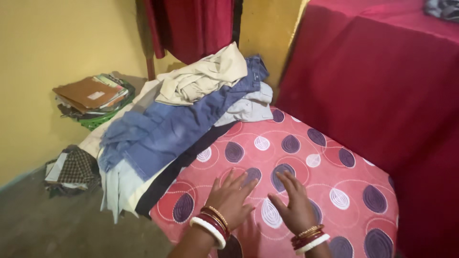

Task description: The person folds several garments by hand on a patterned surface. They fold a pair of grey trousers, then a pair of beige trousers, and finally a pair of blue jeans, placing each folded item onto a red-covered surface.

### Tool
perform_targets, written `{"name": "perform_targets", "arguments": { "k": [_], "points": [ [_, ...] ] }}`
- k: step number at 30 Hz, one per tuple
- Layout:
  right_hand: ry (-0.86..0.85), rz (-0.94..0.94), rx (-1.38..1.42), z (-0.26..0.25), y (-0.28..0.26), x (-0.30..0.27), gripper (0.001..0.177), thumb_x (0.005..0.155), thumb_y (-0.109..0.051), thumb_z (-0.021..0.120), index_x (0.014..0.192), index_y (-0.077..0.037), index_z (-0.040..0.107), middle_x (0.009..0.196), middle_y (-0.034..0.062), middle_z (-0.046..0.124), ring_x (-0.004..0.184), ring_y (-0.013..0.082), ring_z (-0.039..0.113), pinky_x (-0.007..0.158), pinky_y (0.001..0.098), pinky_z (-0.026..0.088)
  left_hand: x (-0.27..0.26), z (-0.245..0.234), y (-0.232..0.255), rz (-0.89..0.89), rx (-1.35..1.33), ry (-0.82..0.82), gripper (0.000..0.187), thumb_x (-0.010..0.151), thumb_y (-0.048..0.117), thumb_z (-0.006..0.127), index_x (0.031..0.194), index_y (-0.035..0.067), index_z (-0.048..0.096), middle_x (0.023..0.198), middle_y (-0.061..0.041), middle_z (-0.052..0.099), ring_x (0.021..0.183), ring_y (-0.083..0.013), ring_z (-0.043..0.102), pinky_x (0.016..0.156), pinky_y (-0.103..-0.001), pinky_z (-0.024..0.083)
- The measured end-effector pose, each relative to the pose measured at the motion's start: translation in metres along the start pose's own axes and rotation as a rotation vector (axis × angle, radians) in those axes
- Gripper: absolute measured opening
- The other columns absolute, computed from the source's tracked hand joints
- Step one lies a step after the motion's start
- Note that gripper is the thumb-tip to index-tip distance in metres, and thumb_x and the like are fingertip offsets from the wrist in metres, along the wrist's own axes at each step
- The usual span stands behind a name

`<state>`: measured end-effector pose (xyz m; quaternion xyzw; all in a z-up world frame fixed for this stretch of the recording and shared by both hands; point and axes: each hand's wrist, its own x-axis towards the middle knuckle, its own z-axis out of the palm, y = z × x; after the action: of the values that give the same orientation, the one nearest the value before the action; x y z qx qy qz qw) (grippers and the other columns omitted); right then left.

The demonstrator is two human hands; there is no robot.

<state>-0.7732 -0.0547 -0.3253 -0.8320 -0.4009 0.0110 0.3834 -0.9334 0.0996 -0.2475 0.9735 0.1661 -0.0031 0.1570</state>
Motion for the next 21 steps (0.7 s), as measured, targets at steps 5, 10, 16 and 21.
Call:
{"name": "perform_targets", "arguments": {
  "k": [5,10,16,21],
  "points": [
    [0.008,-0.051,0.041,0.044,-0.026,0.060,0.068,0.081,-0.031,0.079,0.143,-0.015,0.054,0.152,0.0156,0.048,0.138,0.0372,0.045,0.111,0.0478,0.039,0.038,-0.021,-0.064,-0.014,-0.003,-0.031,0.070,0.091,0.038,0.067,0.153,0.025,0.038,0.163,-0.007,0.031,0.155,-0.0348,0.016,0.119,-0.063,0.017],
    [-0.046,-0.028,0.054,0.074,-0.050,0.116,0.066,0.083,-0.031,0.078,0.142,-0.015,0.054,0.152,0.0152,0.048,0.139,0.0369,0.045,0.111,0.0467,0.040,0.084,-0.041,-0.123,-0.092,-0.056,-0.044,0.069,0.092,0.041,0.066,0.153,0.028,0.038,0.164,-0.007,0.029,0.155,-0.0337,0.016,0.121,-0.062,0.020],
    [-0.036,-0.128,0.033,0.129,-0.071,0.199,0.066,0.083,-0.028,0.079,0.142,-0.013,0.054,0.151,0.0181,0.048,0.138,0.0401,0.045,0.112,0.0476,0.040,0.149,-0.064,-0.204,-0.147,-0.086,0.005,0.070,0.092,0.044,0.066,0.154,0.032,0.036,0.165,-0.003,0.028,0.156,-0.0332,0.015,0.121,-0.063,0.019],
    [-0.047,-0.118,-0.067,0.190,-0.094,0.290,0.069,0.079,-0.028,0.086,0.139,-0.014,0.056,0.148,0.0190,0.047,0.137,0.0464,0.038,0.110,0.0507,0.037,0.220,-0.101,-0.274,-0.154,-0.029,0.027,0.075,0.089,0.047,0.070,0.154,0.034,0.035,0.167,-0.002,0.024,0.156,-0.0326,0.012,0.121,-0.062,0.018]
  ]
}}
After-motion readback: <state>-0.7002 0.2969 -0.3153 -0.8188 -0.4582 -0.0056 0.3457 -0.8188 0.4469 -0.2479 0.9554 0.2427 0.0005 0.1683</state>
